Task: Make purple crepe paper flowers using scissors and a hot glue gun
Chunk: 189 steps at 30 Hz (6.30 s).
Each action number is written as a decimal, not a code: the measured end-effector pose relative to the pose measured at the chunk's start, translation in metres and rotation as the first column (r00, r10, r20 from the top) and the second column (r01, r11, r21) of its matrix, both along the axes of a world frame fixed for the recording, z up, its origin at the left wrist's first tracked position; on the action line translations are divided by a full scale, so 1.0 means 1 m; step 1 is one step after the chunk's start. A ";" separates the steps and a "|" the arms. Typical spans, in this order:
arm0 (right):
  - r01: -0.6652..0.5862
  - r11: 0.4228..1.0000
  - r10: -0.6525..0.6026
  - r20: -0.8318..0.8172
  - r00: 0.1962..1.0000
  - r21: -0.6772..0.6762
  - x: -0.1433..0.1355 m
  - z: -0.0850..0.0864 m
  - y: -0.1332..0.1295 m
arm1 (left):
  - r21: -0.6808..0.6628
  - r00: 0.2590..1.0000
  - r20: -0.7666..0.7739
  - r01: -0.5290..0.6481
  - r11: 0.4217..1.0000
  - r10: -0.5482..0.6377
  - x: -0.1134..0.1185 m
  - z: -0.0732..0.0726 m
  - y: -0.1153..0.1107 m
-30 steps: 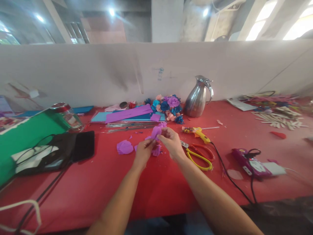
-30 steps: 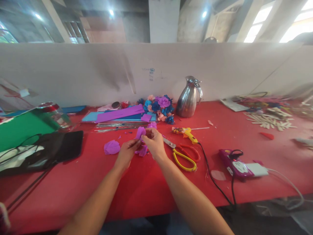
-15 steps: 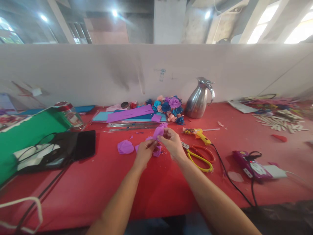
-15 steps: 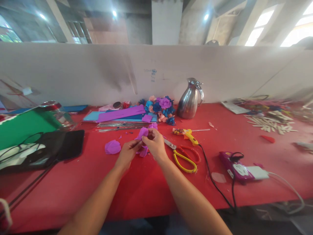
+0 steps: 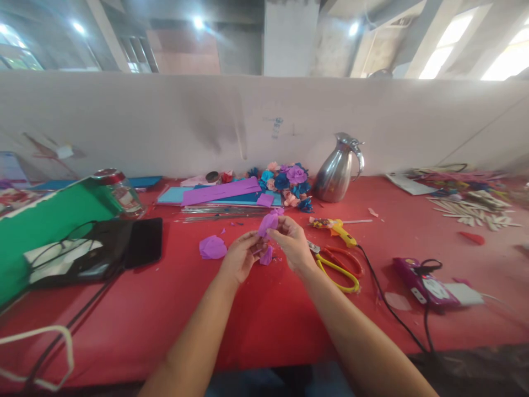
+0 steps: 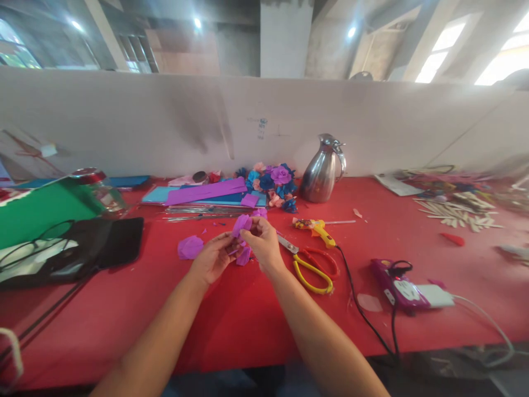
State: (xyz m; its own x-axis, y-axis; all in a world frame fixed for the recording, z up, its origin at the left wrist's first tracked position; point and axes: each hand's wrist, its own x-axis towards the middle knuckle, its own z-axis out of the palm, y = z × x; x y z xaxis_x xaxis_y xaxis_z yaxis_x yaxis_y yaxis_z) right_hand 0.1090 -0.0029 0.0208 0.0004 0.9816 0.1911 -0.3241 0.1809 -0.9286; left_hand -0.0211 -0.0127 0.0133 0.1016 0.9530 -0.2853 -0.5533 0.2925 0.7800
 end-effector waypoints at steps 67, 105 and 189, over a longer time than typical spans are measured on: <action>-0.001 0.995 0.016 0.158 0.987 -0.099 0.000 0.008 -0.006 | 0.333 0.917 -0.348 -0.073 0.940 0.194 0.005 -0.002 -0.005; -0.189 0.978 0.207 0.255 0.944 -0.092 -0.007 -0.003 -0.008 | 0.175 0.991 -0.131 0.000 0.985 0.023 -0.014 0.006 0.002; -0.081 0.979 -0.053 0.616 0.786 0.188 -0.010 -0.009 -0.008 | 0.543 0.890 -0.350 -0.062 0.837 0.293 -0.011 0.002 -0.001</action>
